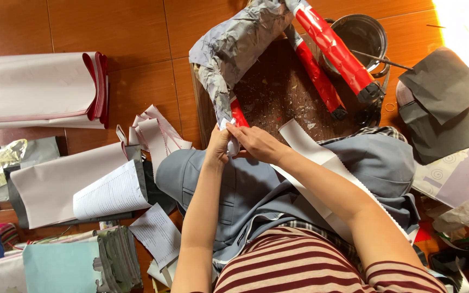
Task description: Wrapping a giraffe-shaped craft object with paper and red tape
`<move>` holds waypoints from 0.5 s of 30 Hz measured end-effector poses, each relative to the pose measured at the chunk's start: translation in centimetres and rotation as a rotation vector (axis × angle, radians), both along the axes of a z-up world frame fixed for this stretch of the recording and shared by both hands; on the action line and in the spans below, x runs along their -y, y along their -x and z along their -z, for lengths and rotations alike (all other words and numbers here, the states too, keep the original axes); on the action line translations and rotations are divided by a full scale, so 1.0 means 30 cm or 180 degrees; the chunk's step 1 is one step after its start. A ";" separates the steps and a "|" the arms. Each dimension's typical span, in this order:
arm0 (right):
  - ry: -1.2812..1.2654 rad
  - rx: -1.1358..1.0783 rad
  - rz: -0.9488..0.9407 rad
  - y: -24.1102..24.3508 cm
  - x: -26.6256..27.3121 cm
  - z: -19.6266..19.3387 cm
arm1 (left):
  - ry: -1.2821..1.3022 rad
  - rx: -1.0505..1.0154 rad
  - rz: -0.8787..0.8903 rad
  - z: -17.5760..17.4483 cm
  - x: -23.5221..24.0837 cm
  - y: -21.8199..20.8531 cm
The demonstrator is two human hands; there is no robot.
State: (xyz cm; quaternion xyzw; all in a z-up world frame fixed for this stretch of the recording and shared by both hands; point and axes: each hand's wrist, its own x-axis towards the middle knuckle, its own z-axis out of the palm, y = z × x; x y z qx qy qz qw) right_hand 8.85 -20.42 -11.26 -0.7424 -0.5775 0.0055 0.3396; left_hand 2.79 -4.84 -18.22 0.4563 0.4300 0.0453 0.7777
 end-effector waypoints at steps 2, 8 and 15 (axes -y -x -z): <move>-0.0083 0.0080 -0.0019 -0.004 -0.007 0.032 | -0.0030 -0.0016 0.0039 0.034 -0.015 0.005; -0.0386 0.0326 -0.0051 -0.024 -0.019 0.091 | -0.0210 -0.0108 0.0456 -0.003 -0.009 0.010; -0.0573 0.1359 0.0278 -0.036 0.018 -0.080 | -0.0182 -0.0157 0.0862 -0.112 -0.027 0.011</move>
